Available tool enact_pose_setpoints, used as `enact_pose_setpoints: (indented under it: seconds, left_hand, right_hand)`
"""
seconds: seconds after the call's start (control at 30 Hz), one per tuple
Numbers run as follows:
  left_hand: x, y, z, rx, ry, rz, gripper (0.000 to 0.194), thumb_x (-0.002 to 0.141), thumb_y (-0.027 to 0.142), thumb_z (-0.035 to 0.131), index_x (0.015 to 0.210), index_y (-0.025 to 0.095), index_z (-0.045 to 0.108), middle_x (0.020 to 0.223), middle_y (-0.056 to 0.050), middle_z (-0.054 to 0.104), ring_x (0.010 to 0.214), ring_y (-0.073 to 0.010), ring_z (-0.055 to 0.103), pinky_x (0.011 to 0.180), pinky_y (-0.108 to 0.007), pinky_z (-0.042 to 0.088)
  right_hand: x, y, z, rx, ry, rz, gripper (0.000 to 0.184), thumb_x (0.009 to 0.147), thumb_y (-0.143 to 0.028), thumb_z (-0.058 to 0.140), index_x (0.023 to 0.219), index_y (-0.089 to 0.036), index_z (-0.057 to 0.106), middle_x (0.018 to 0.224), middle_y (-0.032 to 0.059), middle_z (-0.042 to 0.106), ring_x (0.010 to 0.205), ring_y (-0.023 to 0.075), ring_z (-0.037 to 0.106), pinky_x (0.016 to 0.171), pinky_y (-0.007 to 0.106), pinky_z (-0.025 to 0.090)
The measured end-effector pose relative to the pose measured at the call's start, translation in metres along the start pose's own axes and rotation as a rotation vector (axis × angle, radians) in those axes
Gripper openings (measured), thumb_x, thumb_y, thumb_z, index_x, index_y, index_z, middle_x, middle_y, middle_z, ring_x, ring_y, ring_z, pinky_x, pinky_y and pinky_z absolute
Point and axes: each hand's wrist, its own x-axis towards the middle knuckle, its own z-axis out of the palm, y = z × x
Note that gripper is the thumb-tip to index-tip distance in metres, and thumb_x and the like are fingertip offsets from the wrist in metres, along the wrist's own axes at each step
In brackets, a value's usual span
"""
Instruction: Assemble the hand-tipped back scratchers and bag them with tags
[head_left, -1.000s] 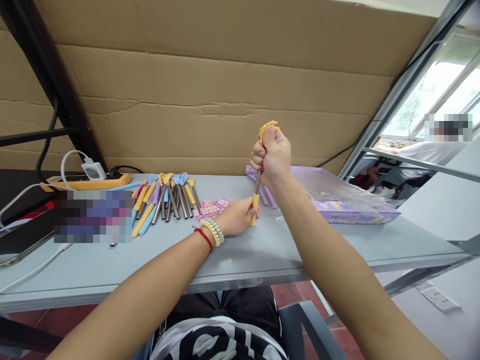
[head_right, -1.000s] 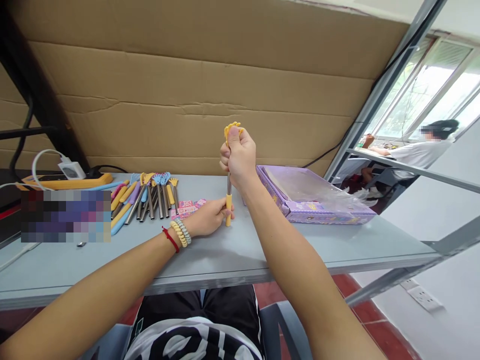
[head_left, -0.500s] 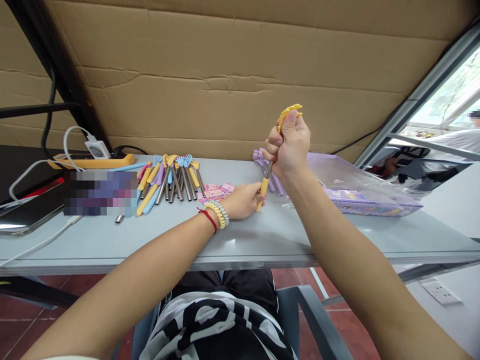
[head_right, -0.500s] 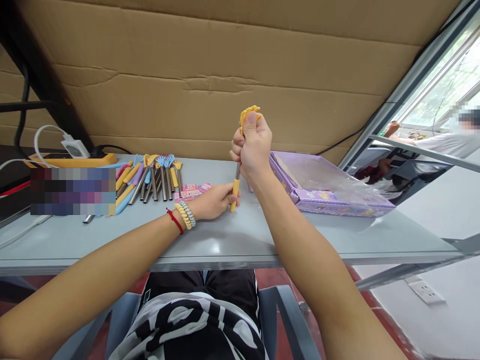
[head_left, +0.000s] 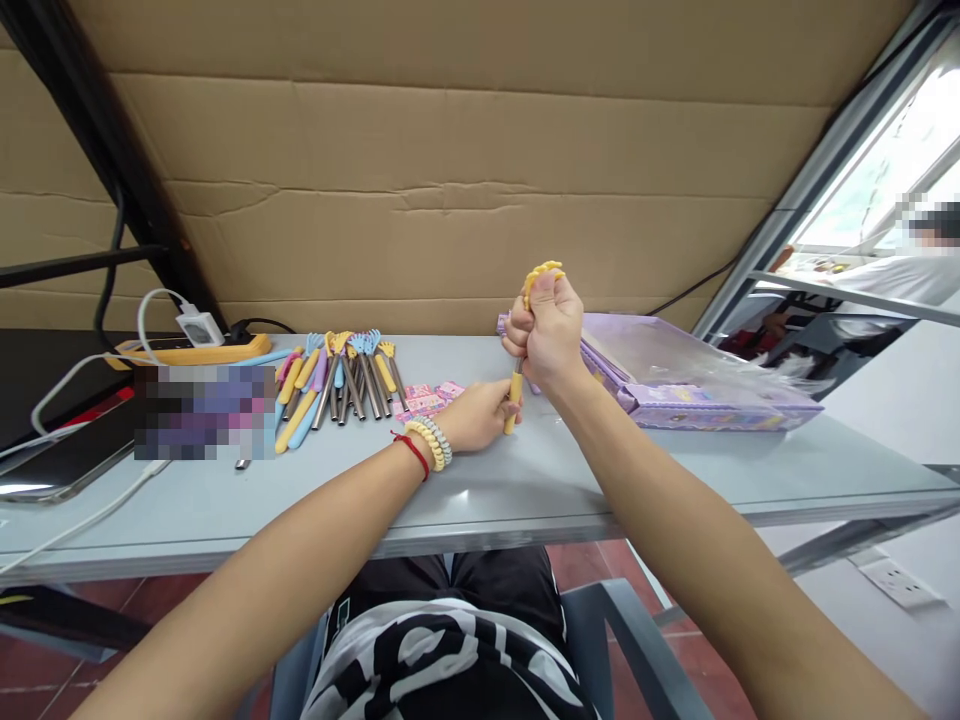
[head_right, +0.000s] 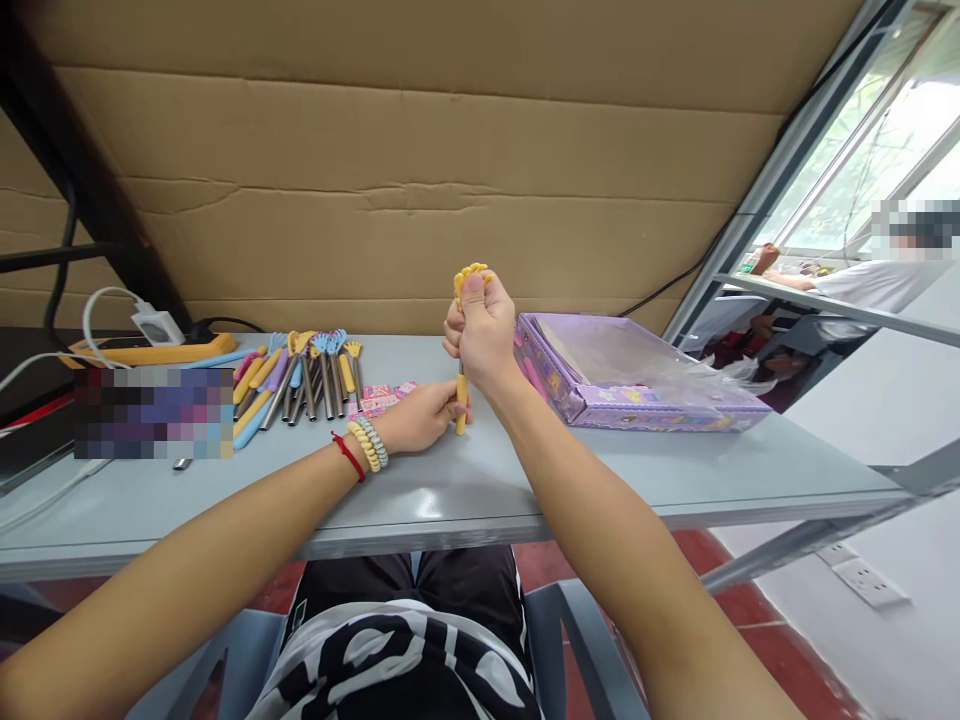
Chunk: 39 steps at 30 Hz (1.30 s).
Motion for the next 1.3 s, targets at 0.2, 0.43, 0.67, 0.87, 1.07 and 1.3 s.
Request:
enact_pose_setpoints:
  seconds: [0.2, 0.43, 0.67, 0.87, 1.07, 1.3]
  left_hand:
    - [-0.001, 0.000, -0.002, 0.010, 0.002, -0.013, 0.013, 0.092, 0.016, 0.041, 0.086, 0.019, 0.052, 0.087, -0.003, 0.068, 0.081, -0.0182, 0.063, 0.075, -0.030, 0.046]
    - [0.000, 0.003, -0.002, 0.018, -0.011, -0.016, 0.015, 0.091, 0.014, 0.040, 0.083, 0.019, 0.052, 0.086, -0.004, 0.068, 0.081, -0.0179, 0.063, 0.076, -0.030, 0.046]
    - [0.000, 0.002, -0.002, 0.007, -0.013, -0.045, 0.015, 0.091, 0.016, 0.040, 0.082, 0.019, 0.052, 0.088, -0.005, 0.069, 0.082, -0.0185, 0.064, 0.077, -0.030, 0.047]
    - [0.001, -0.001, -0.002, 0.004, -0.022, -0.044, 0.015, 0.092, 0.017, 0.041, 0.082, 0.018, 0.052, 0.090, -0.005, 0.070, 0.086, -0.0191, 0.065, 0.079, -0.030, 0.048]
    - [0.001, 0.003, -0.002, 0.030, -0.014, -0.058, 0.016, 0.092, 0.018, 0.039, 0.083, 0.018, 0.052, 0.087, -0.005, 0.069, 0.081, -0.0196, 0.064, 0.076, -0.031, 0.047]
    - [0.002, 0.008, 0.000, -0.040, -0.013, -0.029, 0.014, 0.091, 0.018, 0.039, 0.081, 0.018, 0.049, 0.084, -0.004, 0.068, 0.074, -0.0168, 0.061, 0.071, -0.029, 0.046]
  right_hand:
    - [-0.004, 0.000, 0.002, 0.027, -0.062, 0.056, 0.051, 0.082, -0.067, 0.059, 0.083, -0.023, 0.033, 0.051, -0.0098, 0.029, 0.038, 0.0036, 0.016, 0.037, 0.018, 0.012]
    - [-0.009, 0.001, -0.002, 0.053, -0.079, 0.084, 0.057, 0.078, -0.069, 0.062, 0.082, -0.023, 0.029, 0.051, -0.0115, 0.027, 0.037, 0.0033, 0.015, 0.037, 0.018, 0.010]
    - [-0.014, 0.003, -0.003, 0.088, -0.103, 0.087, 0.066, 0.070, -0.071, 0.068, 0.079, -0.023, 0.023, 0.050, -0.0130, 0.026, 0.036, 0.0031, 0.013, 0.036, 0.018, 0.008]
    - [-0.017, 0.003, -0.001, 0.090, -0.121, 0.107, 0.067, 0.070, -0.071, 0.068, 0.079, -0.023, 0.023, 0.050, -0.0128, 0.026, 0.036, 0.0031, 0.014, 0.035, 0.018, 0.009]
    - [-0.012, 0.005, -0.006, 0.105, -0.102, 0.104, 0.070, 0.065, -0.073, 0.071, 0.078, -0.022, 0.024, 0.048, -0.0131, 0.027, 0.034, 0.0027, 0.015, 0.034, 0.016, 0.013]
    - [-0.002, 0.005, -0.025, 0.031, -0.087, 0.044, 0.064, 0.065, -0.073, 0.071, 0.075, -0.020, 0.035, 0.056, -0.0058, 0.048, 0.043, 0.0090, 0.048, 0.042, 0.024, 0.043]
